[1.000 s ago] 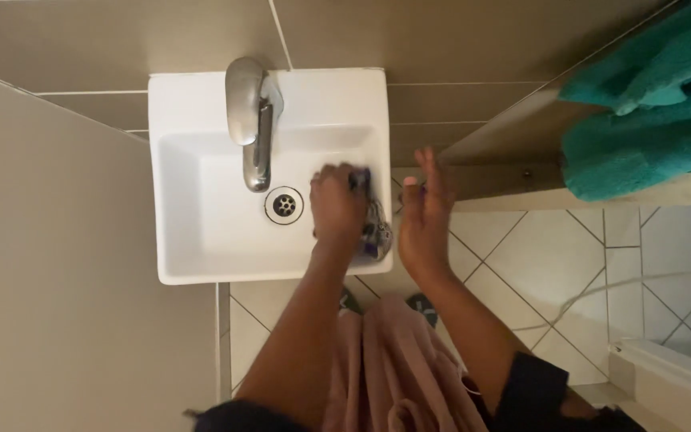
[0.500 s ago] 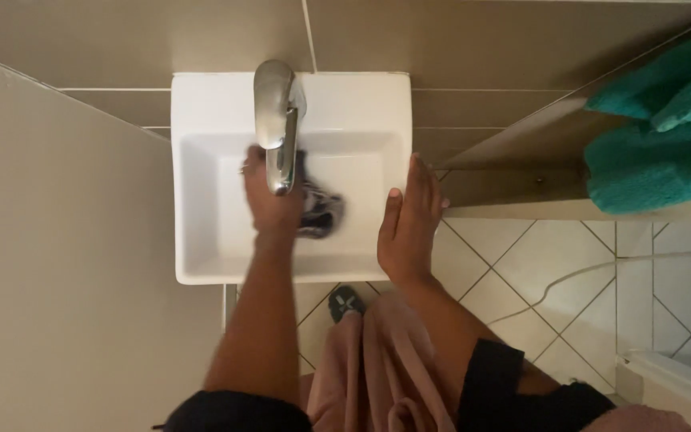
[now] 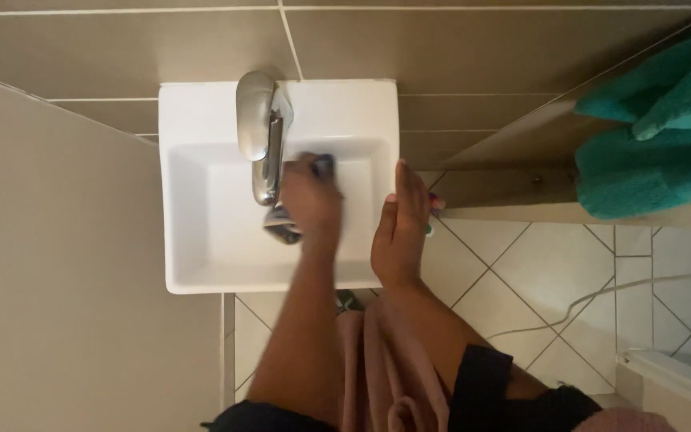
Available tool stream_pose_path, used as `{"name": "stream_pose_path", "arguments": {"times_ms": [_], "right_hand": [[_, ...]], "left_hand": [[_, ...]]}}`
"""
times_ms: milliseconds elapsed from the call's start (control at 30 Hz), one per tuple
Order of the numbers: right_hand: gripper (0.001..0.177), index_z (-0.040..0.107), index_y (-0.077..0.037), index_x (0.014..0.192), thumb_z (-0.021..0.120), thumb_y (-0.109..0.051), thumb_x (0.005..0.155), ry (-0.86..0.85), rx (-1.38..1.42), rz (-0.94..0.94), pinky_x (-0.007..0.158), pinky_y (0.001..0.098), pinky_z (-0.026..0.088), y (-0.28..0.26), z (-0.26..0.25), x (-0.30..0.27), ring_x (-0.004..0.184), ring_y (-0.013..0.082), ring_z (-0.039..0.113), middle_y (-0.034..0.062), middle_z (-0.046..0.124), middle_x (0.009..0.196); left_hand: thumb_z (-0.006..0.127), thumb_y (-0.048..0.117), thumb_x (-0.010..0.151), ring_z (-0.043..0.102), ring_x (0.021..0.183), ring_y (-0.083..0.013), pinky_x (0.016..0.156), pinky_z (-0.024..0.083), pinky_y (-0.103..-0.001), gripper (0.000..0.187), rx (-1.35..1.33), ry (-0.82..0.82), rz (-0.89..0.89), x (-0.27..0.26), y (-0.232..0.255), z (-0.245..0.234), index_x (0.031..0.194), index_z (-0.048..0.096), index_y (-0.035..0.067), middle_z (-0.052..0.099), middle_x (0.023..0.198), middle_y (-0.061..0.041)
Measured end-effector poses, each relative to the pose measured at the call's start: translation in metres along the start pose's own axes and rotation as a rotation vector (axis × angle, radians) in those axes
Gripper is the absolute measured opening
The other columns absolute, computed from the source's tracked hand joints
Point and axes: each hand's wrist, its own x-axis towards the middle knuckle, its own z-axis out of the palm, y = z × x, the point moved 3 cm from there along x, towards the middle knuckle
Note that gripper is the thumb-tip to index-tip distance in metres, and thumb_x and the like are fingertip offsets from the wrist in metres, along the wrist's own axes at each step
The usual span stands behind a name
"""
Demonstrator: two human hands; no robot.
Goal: Scrubbing and wiping a bathroom sink and faucet with a cloth and cleaning detergent.
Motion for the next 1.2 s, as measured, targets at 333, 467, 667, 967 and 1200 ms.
{"name": "stream_pose_path", "arguments": {"times_ms": [333, 467, 667, 967, 1200], "right_hand": [[0.047, 0.043, -0.002, 0.157, 0.035, -0.017, 0.112, -0.012, 0.084, 0.009, 0.125, 0.047, 0.025, 0.005, -0.001, -0.003, 0.151, 0.0367, 0.037, 0.0204, 0.043, 0.161], [0.047, 0.043, -0.003, 0.157, 0.035, -0.018, 0.114, -0.009, -0.003, -0.008, 0.127, 0.0477, 0.023, 0.009, -0.001, -0.003, 0.153, 0.0355, 0.038, 0.0182, 0.045, 0.162], [0.051, 0.041, -0.002, 0.158, 0.031, -0.019, 0.112, -0.077, -0.01, 0.083, 0.125, 0.0461, 0.024, 0.004, -0.003, 0.001, 0.152, 0.0376, 0.035, 0.0209, 0.041, 0.162], [0.049, 0.044, -0.006, 0.158, 0.034, -0.015, 0.111, -0.021, 0.049, 0.01, 0.128, 0.0463, 0.024, 0.011, -0.003, -0.007, 0.154, 0.0341, 0.037, 0.0168, 0.043, 0.164], [0.051, 0.045, -0.008, 0.158, 0.034, -0.016, 0.109, -0.046, 0.098, 0.06, 0.127, 0.0495, 0.017, 0.018, 0.001, -0.004, 0.153, 0.034, 0.038, 0.017, 0.043, 0.163]], "left_hand": [[0.068, 0.002, 0.077, 0.067, 0.098, -0.0415, 0.087, 0.055, -0.049, 0.026, 0.192, -0.315, 0.461, -0.021, 0.022, 0.019, 0.1, 0.078, 0.008, 0.07, 0.108, -0.019], [0.072, 0.004, 0.078, 0.066, 0.099, -0.0392, 0.087, 0.055, -0.048, 0.021, 0.331, -0.555, 0.479, -0.032, 0.026, -0.003, 0.097, 0.079, 0.01, 0.068, 0.106, -0.018], [0.07, 0.001, 0.078, 0.063, 0.104, -0.0364, 0.092, 0.053, -0.046, 0.032, -0.036, -0.248, 0.555, -0.02, 0.063, -0.013, 0.108, 0.076, 0.008, 0.064, 0.11, -0.014], [0.07, 0.001, 0.076, 0.058, 0.109, -0.0368, 0.091, 0.053, -0.048, 0.028, 0.142, -0.207, 0.702, -0.029, 0.04, 0.016, 0.103, 0.075, 0.006, 0.06, 0.113, -0.013], [0.066, 0.012, 0.083, 0.06, 0.113, -0.0364, 0.091, 0.053, -0.049, 0.012, 0.393, -0.198, 0.72, -0.026, 0.031, 0.028, 0.092, 0.074, 0.008, 0.059, 0.12, -0.013]]}}
